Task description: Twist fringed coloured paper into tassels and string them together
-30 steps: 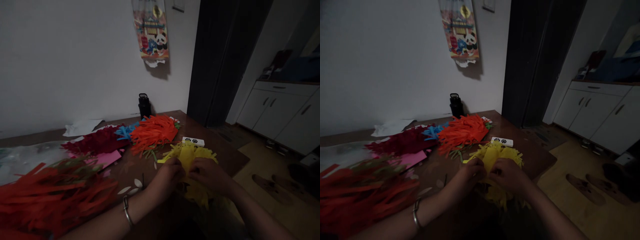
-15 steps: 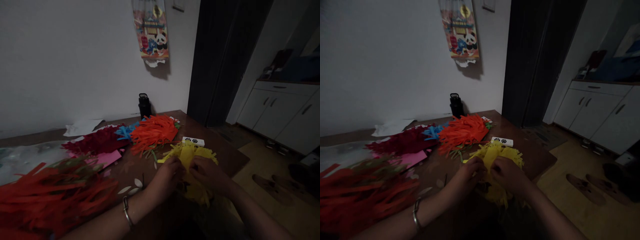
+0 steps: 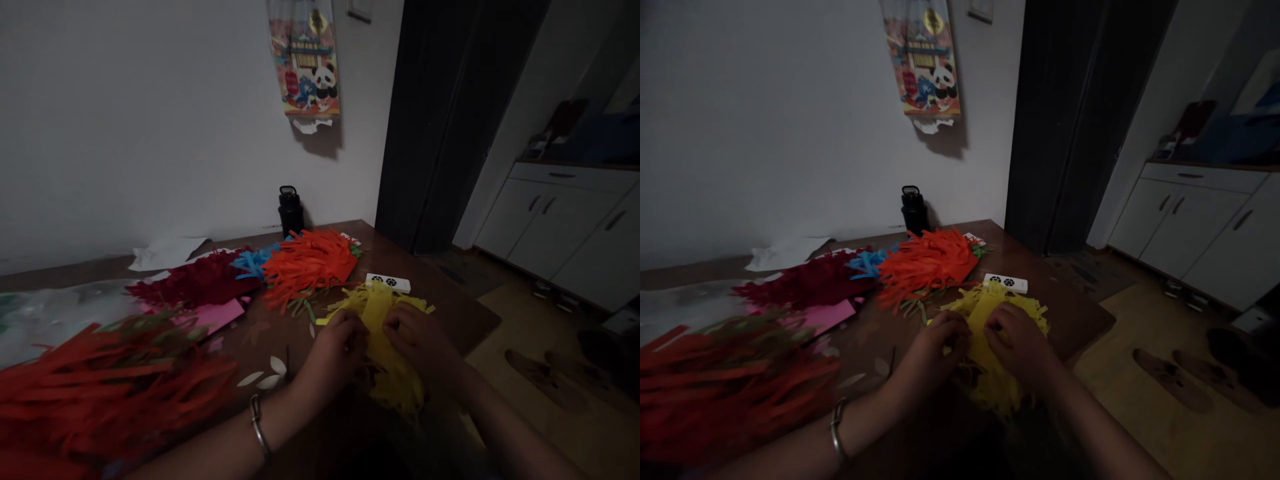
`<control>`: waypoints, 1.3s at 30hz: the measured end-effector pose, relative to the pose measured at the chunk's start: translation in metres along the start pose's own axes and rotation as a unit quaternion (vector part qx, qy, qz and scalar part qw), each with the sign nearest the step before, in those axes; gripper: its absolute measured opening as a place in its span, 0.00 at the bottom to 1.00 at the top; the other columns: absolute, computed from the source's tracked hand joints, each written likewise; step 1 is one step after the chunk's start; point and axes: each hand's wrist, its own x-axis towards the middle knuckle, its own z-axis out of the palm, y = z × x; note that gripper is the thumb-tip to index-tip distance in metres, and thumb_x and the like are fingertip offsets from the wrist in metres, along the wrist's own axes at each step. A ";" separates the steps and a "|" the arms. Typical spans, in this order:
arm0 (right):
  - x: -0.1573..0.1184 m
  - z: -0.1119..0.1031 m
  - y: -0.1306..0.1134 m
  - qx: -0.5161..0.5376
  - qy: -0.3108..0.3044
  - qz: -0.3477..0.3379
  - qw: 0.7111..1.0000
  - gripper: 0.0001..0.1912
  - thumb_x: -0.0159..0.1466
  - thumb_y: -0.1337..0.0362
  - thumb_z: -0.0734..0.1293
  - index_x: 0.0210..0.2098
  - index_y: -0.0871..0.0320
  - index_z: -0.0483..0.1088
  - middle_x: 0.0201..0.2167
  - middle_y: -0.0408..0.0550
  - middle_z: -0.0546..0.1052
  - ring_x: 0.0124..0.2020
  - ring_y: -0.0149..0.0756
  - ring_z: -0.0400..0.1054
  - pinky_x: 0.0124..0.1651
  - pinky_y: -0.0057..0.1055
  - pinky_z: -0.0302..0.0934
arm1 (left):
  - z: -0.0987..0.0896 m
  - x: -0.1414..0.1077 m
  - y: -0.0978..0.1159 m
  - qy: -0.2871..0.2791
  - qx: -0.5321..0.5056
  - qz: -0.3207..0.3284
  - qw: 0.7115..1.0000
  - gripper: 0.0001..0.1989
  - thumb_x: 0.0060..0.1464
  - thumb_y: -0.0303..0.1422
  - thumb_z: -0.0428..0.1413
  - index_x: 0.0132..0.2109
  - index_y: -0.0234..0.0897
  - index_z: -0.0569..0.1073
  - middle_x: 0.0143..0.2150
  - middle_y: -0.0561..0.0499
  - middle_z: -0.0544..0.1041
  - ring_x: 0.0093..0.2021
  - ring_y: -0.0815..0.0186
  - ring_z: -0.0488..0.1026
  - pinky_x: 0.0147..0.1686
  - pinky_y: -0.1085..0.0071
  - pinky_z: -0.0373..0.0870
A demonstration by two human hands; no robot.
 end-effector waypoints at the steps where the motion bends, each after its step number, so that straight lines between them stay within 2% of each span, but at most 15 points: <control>1: 0.000 0.000 0.000 -0.009 0.004 -0.009 1.000 0.07 0.66 0.70 0.61 0.31 0.56 0.65 0.32 0.45 0.72 0.37 0.37 0.66 0.41 0.34 0.59 | 0.000 0.001 0.000 0.006 -0.002 -0.004 1.000 0.10 0.48 0.17 0.54 0.33 0.36 0.74 0.37 0.49 0.73 0.37 0.64 0.71 0.36 0.71 0.68; 4: -0.002 0.000 -0.003 -0.034 0.005 -0.045 0.998 0.03 0.64 0.69 0.63 0.36 0.56 0.67 0.37 0.48 0.74 0.42 0.42 0.66 0.47 0.41 0.58 | -0.001 0.002 0.002 0.018 -0.008 -0.009 1.000 0.10 0.49 0.18 0.53 0.32 0.36 0.74 0.36 0.49 0.73 0.36 0.64 0.71 0.36 0.70 0.68; 8: -0.001 0.001 -0.010 -0.119 -0.004 -0.107 0.987 0.12 0.63 0.67 0.66 0.47 0.58 0.69 0.44 0.53 0.75 0.47 0.46 0.67 0.51 0.45 0.58 | -0.002 0.003 0.008 0.019 -0.012 -0.007 1.000 0.10 0.49 0.18 0.53 0.31 0.36 0.74 0.36 0.49 0.74 0.36 0.64 0.71 0.36 0.70 0.68; 10: 0.001 0.004 -0.010 -0.165 -0.001 -0.135 0.977 0.11 0.65 0.69 0.64 0.47 0.59 0.69 0.45 0.54 0.76 0.47 0.44 0.68 0.51 0.45 0.59 | -0.001 0.003 0.010 0.024 -0.009 -0.010 1.000 0.10 0.47 0.17 0.54 0.32 0.36 0.73 0.36 0.49 0.74 0.37 0.64 0.71 0.37 0.70 0.68; 14: 0.009 0.010 -0.002 -0.176 0.006 -0.161 0.971 0.14 0.66 0.76 0.58 0.46 0.60 0.71 0.46 0.54 0.78 0.51 0.41 0.69 0.58 0.44 0.56 | 0.002 0.001 0.011 0.054 0.002 -0.030 0.998 0.16 0.44 0.16 0.54 0.41 0.37 0.70 0.39 0.49 0.74 0.38 0.63 0.70 0.39 0.68 0.68; 16: 0.014 0.011 0.001 -0.176 0.002 -0.143 0.974 0.14 0.66 0.76 0.57 0.44 0.60 0.71 0.45 0.54 0.78 0.49 0.41 0.70 0.59 0.44 0.56 | 0.002 0.001 0.010 0.062 0.006 -0.044 0.997 0.18 0.45 0.17 0.54 0.43 0.38 0.69 0.38 0.50 0.74 0.36 0.64 0.71 0.36 0.69 0.69; 19: 0.022 0.007 -0.001 -0.183 -0.013 -0.095 0.978 0.12 0.66 0.75 0.57 0.37 0.58 0.71 0.37 0.51 0.79 0.40 0.39 0.72 0.56 0.40 0.58 | 0.001 0.002 0.008 0.063 0.017 -0.058 0.996 0.17 0.47 0.18 0.53 0.44 0.38 0.69 0.36 0.52 0.75 0.33 0.65 0.71 0.33 0.70 0.69; 23: 0.031 -0.004 -0.009 -0.200 -0.014 0.005 0.980 0.12 0.69 0.69 0.56 0.34 0.57 0.70 0.31 0.49 0.78 0.36 0.40 0.72 0.41 0.33 0.60 | -0.003 0.003 0.005 0.061 0.039 -0.064 0.995 0.17 0.49 0.19 0.52 0.46 0.39 0.69 0.37 0.51 0.76 0.34 0.63 0.73 0.34 0.68 0.69; 27: 0.035 -0.012 -0.014 -0.187 -0.013 0.079 0.979 0.13 0.70 0.64 0.56 0.33 0.56 0.68 0.26 0.46 0.76 0.28 0.38 0.70 0.30 0.29 0.51 | -0.006 0.002 0.000 0.067 0.052 -0.049 0.995 0.20 0.51 0.20 0.51 0.51 0.40 0.67 0.41 0.49 0.76 0.39 0.61 0.74 0.39 0.66 0.70; 33: 0.036 -0.016 -0.015 -0.126 0.006 0.120 0.985 0.13 0.69 0.61 0.55 0.31 0.55 0.66 0.25 0.45 0.74 0.27 0.37 0.69 0.30 0.28 0.50 | -0.010 0.002 -0.001 0.058 0.073 0.004 0.996 0.19 0.53 0.20 0.52 0.51 0.42 0.68 0.52 0.47 0.69 0.45 0.60 0.72 0.42 0.64 0.70; 39: 0.036 -0.020 -0.009 -0.048 0.023 0.133 0.990 0.17 0.67 0.56 0.55 0.27 0.55 0.66 0.22 0.43 0.71 0.26 0.35 0.66 0.30 0.28 0.50 | -0.013 0.002 0.000 0.073 0.075 0.023 0.994 0.14 0.56 0.21 0.51 0.47 0.41 0.67 0.48 0.48 0.71 0.44 0.60 0.73 0.40 0.65 0.70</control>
